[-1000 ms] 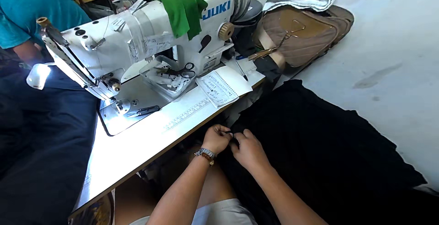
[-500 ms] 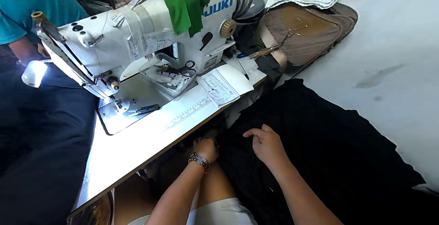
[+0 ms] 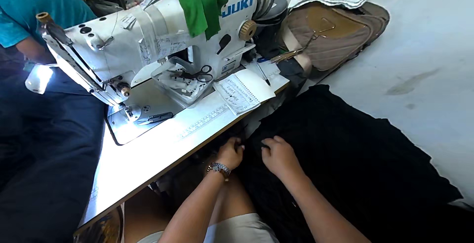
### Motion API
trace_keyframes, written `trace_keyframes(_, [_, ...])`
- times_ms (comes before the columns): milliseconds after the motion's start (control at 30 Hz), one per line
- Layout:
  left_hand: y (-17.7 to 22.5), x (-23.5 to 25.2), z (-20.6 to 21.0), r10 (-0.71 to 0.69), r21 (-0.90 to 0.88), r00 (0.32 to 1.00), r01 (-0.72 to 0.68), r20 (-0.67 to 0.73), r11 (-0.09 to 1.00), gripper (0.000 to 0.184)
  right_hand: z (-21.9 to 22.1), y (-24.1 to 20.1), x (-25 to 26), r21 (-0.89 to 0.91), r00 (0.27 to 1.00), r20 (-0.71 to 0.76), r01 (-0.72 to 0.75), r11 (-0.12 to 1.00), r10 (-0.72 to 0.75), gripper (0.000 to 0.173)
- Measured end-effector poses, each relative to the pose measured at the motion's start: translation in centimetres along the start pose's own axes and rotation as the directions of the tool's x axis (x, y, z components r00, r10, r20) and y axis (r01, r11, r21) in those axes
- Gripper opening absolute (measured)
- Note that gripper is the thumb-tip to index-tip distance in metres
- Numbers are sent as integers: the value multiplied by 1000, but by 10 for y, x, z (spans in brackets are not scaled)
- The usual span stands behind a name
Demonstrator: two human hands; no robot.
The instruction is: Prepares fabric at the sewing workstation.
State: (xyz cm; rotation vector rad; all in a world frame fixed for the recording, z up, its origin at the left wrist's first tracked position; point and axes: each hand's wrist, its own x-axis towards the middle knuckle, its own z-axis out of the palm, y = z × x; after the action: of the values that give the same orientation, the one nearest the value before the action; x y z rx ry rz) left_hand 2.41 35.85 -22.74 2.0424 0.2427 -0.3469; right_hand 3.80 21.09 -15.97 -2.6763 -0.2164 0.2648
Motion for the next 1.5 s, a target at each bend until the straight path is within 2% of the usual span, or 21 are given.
trace_keyframes(67, [-27,6,12,-64,340,996,39,63,939,49,-9,12,0,95,994,-109,19,995,-8,24])
trace_keyframes(133, [-41,11,20,-125,493,987,59,103,868,56,-16,19,-1,168,979,-203,27,985,8,24])
trace_keyframes(200, [-47,14,23,-113,501,990,59,79,863,54,-21,24,-1,182,962,-275,49,982,3,20])
trace_keyframes(267, [-44,13,21,-95,403,994,66,52,913,49,-22,32,0,153,941,-332,120,981,-63,12])
trace_keyframes(400, [-37,12,13,-49,170,998,42,43,985,31,-25,34,0,79,945,-312,128,989,-97,27])
trace_keyframes(467, [-35,12,13,-46,222,999,38,29,974,28,-25,30,-1,73,952,-298,99,992,-73,28])
trace_keyframes(567, [-38,8,18,-29,456,1000,23,6,889,49,-26,22,-4,80,952,-299,91,993,-63,28])
trace_keyframes(633, [-38,7,19,-55,473,998,40,18,880,53,-29,18,-7,73,947,-316,79,994,-52,29])
trace_keyframes(800, [-24,2,5,-52,243,999,49,5,969,45,-21,63,5,15,892,-440,124,992,-105,33])
trace_keyframes(900, [-11,-7,0,-39,-23,997,38,-69,999,22,-26,33,-8,40,904,-420,107,993,-80,26])
trace_keyframes(967, [7,-16,-6,-90,-252,995,76,-43,965,14,-22,19,-12,65,931,-359,99,993,-69,22])
trace_keyframes(1033, [27,-21,-12,-120,-416,993,117,19,902,13,-15,11,-13,91,980,-197,52,995,-33,42])
trace_keyframes(1100, [39,-20,-14,-95,-426,995,97,25,899,13,-1,8,-12,42,998,-54,34,999,-32,63])
trace_keyframes(1133, [43,-20,-13,-66,-380,998,67,15,923,13,5,7,-12,2,998,-27,51,999,-51,65])
trace_keyframes(1167, [44,-18,-12,-34,-351,999,32,-1,936,13,11,7,-11,-35,996,-34,80,996,-81,60])
trace_keyframes(1233, [43,-17,-12,23,-358,1000,-27,-15,933,15,17,6,-11,-65,992,-67,106,992,-111,35])
trace_keyframes(1300, [37,-12,-15,68,-365,997,-53,28,929,21,17,6,-11,-51,990,-80,108,993,-112,17])
trace_keyframes(1333, [29,-7,-16,75,-278,995,-55,62,959,28,13,6,-11,-30,993,-74,90,995,-92,17])
trace_keyframes(1400, [5,1,-11,28,108,996,-37,84,993,40,4,8,-10,13,995,-91,51,999,-50,20])
trace_keyframes(1433, [-14,5,-2,-12,301,998,-10,69,954,45,1,12,-9,19,989,-137,63,998,-60,19])
trace_keyframes(1500, [-35,5,7,-100,495,992,49,77,867,51,-4,18,-7,29,971,-222,98,995,-89,19])
